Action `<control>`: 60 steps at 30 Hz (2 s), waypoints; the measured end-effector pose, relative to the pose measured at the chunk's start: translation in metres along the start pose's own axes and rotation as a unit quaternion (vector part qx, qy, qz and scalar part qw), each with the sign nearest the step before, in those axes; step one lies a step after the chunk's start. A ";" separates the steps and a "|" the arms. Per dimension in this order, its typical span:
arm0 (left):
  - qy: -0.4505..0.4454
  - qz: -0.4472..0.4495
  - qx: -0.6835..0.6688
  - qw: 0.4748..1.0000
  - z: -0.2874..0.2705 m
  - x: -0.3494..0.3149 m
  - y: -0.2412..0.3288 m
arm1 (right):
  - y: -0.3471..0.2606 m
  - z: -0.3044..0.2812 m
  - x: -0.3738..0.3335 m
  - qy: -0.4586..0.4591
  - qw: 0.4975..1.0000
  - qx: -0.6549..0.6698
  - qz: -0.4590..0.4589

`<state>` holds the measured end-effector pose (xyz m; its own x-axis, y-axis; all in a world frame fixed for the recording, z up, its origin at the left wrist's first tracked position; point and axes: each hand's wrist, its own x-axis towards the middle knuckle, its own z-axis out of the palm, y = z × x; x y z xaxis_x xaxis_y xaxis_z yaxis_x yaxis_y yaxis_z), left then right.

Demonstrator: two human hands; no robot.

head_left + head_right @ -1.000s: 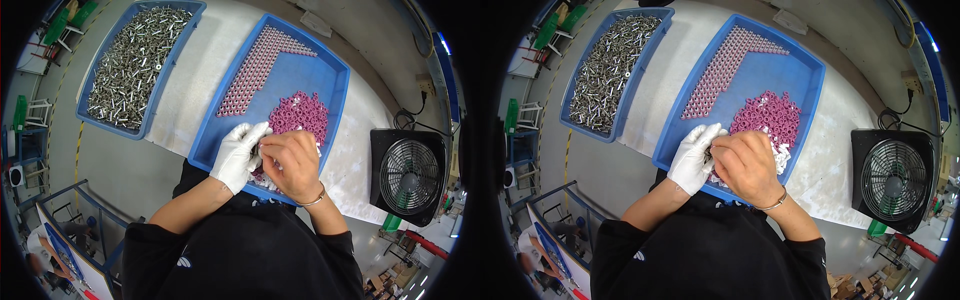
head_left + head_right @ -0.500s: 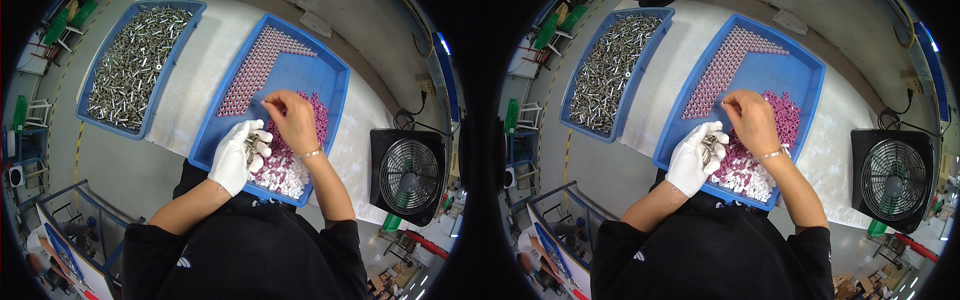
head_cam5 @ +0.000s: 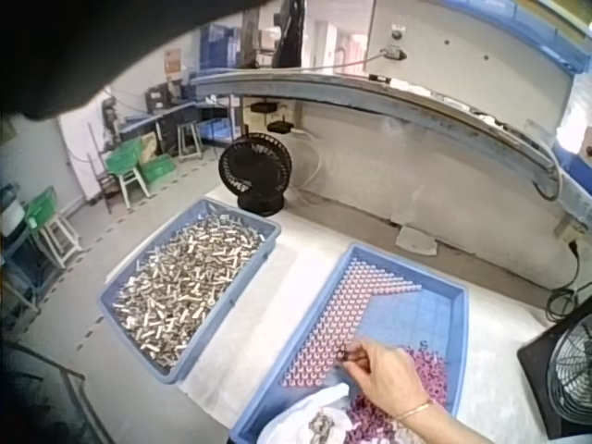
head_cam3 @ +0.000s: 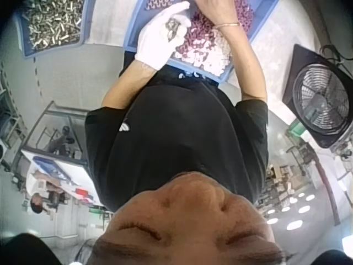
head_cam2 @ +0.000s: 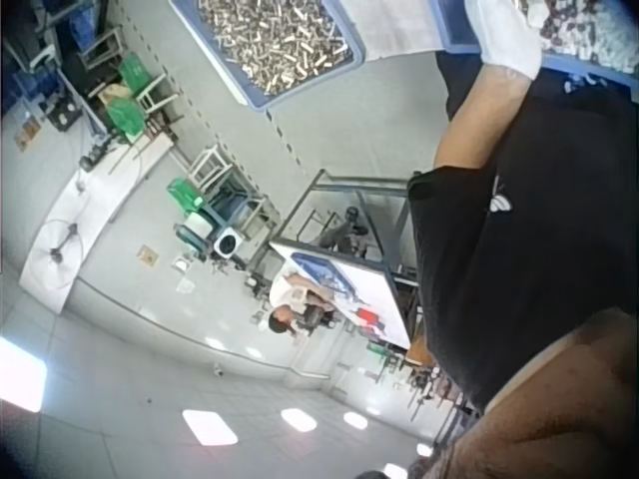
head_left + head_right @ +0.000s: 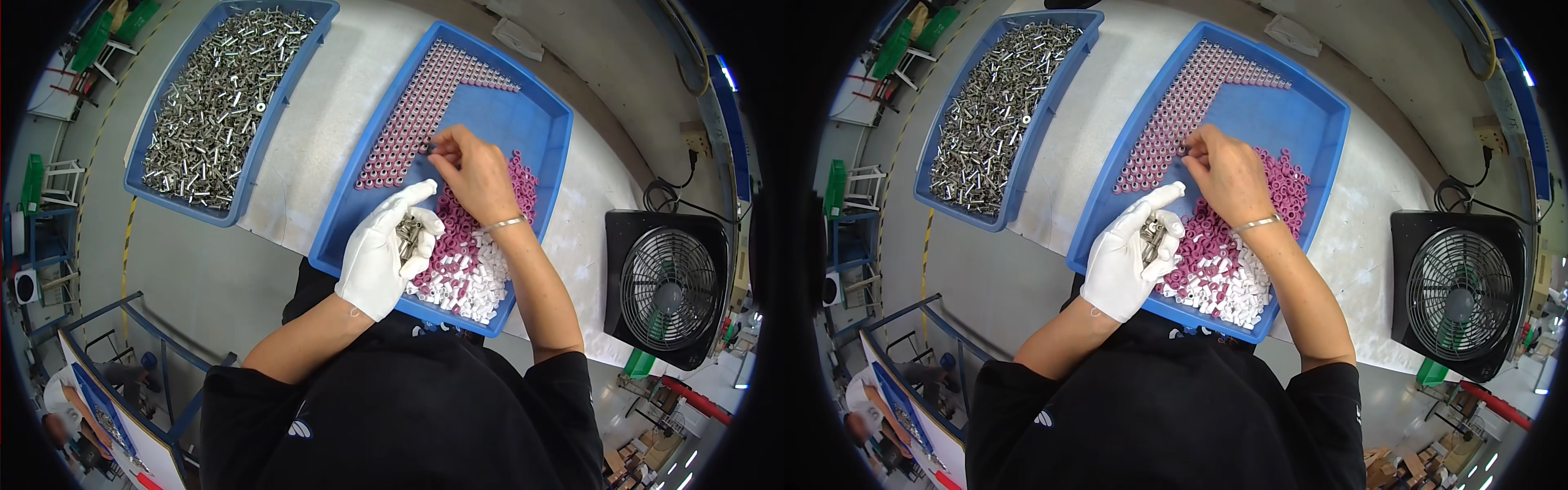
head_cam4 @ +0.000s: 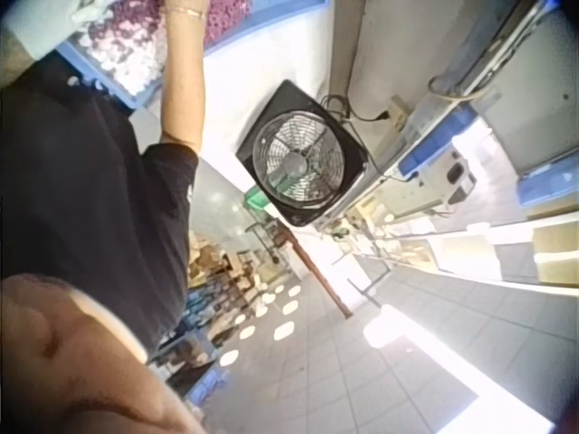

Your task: The person picks metal pins from a bin, inserts them into sleeves, and arranges the assembled components into rows inside a tray.

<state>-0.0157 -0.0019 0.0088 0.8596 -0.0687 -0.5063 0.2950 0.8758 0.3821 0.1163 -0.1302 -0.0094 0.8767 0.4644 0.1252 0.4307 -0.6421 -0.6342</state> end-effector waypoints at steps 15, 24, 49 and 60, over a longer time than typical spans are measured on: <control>-0.053 -0.002 0.045 0.998 0.000 0.002 0.000 | -0.001 -0.069 -0.110 -0.102 0.971 -0.213 -0.045; -0.003 0.001 0.031 1.000 0.001 0.000 -0.003 | -0.004 -0.062 -0.109 -0.087 0.985 -0.149 0.005; 0.010 -0.025 0.028 0.999 -0.008 0.004 -0.011 | -0.004 -0.046 -0.102 -0.043 0.995 -0.063 -0.065; 0.058 -0.022 0.020 0.998 0.002 0.003 -0.012 | -0.051 -0.034 -0.083 0.073 0.979 0.067 -0.180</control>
<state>-0.0161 -0.0142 0.0045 0.7920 -0.0491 -0.6085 0.3504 0.8528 0.3872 0.0292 -0.1567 0.0384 0.6994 0.5467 0.4604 0.6937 -0.3638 -0.6217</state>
